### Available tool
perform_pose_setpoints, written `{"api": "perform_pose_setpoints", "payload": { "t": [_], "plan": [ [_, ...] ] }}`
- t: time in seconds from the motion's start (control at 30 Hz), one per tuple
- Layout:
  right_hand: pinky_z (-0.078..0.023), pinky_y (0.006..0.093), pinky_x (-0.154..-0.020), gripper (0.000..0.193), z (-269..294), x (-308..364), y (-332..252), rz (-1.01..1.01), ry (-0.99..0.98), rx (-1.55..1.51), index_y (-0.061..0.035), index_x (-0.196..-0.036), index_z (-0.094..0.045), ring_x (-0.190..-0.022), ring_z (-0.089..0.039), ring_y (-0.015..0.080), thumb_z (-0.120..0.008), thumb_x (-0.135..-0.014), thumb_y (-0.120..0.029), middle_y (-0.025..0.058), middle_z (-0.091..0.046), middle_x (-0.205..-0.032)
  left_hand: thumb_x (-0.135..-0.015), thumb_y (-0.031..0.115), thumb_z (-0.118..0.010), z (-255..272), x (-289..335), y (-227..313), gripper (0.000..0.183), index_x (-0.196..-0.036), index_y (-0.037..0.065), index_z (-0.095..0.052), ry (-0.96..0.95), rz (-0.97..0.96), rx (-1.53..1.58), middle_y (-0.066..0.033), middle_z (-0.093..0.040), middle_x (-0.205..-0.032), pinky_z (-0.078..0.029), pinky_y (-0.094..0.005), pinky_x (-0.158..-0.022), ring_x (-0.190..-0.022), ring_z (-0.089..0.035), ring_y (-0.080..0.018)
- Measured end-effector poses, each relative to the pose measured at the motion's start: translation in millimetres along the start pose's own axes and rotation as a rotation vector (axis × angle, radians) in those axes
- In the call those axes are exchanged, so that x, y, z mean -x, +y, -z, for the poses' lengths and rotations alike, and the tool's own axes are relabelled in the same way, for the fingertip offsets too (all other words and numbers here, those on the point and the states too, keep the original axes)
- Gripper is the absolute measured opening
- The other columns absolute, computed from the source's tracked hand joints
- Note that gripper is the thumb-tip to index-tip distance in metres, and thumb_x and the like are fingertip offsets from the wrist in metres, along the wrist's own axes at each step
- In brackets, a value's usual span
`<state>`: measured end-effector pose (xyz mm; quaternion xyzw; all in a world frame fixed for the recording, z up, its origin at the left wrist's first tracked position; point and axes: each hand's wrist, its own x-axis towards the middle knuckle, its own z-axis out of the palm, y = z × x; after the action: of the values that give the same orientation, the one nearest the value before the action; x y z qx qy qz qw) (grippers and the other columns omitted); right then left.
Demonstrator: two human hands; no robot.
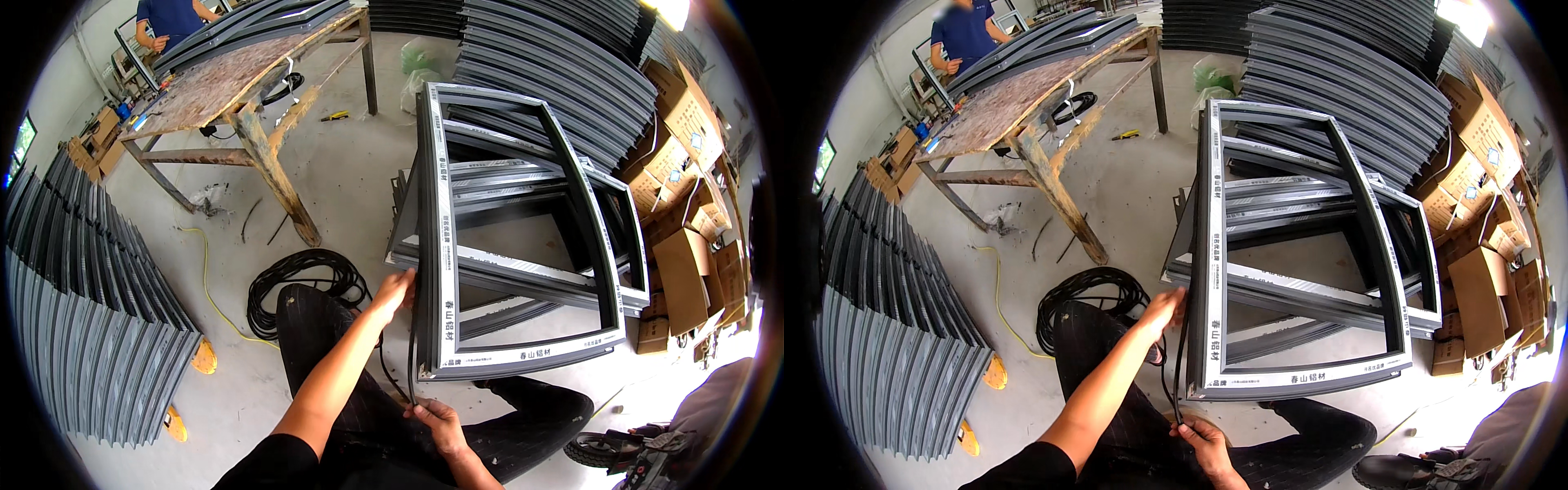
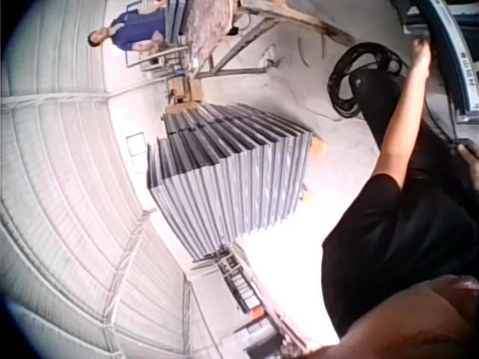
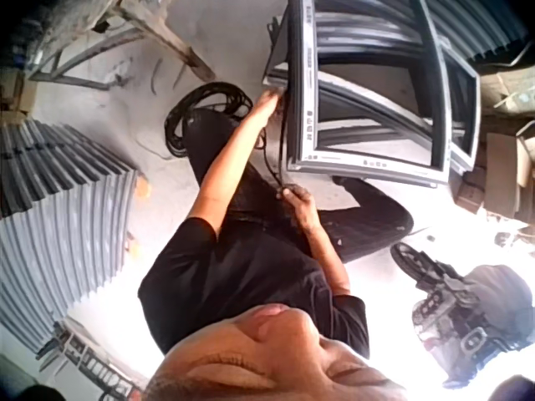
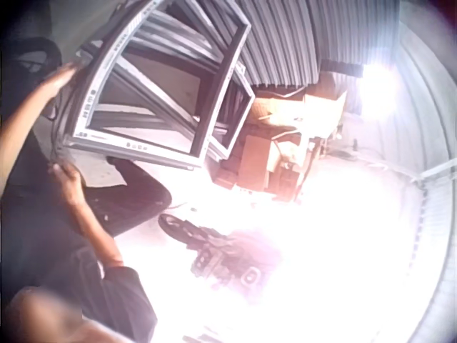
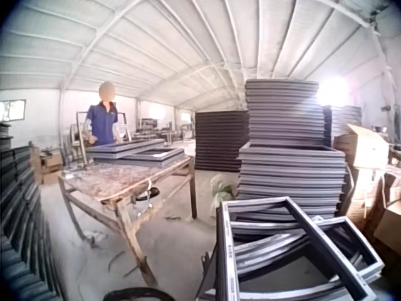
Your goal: The person assembles metal window frames by inserting rubber gaskets into the frame channels and securing corners using a tool and a mallet.
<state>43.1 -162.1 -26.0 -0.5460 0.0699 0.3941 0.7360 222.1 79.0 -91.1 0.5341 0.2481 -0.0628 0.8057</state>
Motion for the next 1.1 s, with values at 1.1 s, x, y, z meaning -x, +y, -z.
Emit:
{"api": "perform_pose_setpoints", "payload": {
  "t": [1.1],
  "plan": [
    [-0.048,0.0234,-0.081,0.018,-8.6,-1.6,18.0,0.074,0.063,0.108,0.006,-0.103,-0.064,-0.085,-0.063,0.0126,-0.058,-0.096,-0.009,0.0067,-0.067,-0.091,-0.094,0.037,-0.061,-4.2,-25.8,-52.4,0.041,-0.094,-0.002,-0.071,0.236,-0.172,-0.263,-0.0076,-0.065,-0.067,-0.041,-0.0298,-0.046,-0.052,-0.056,-0.0133]
  ]
}}
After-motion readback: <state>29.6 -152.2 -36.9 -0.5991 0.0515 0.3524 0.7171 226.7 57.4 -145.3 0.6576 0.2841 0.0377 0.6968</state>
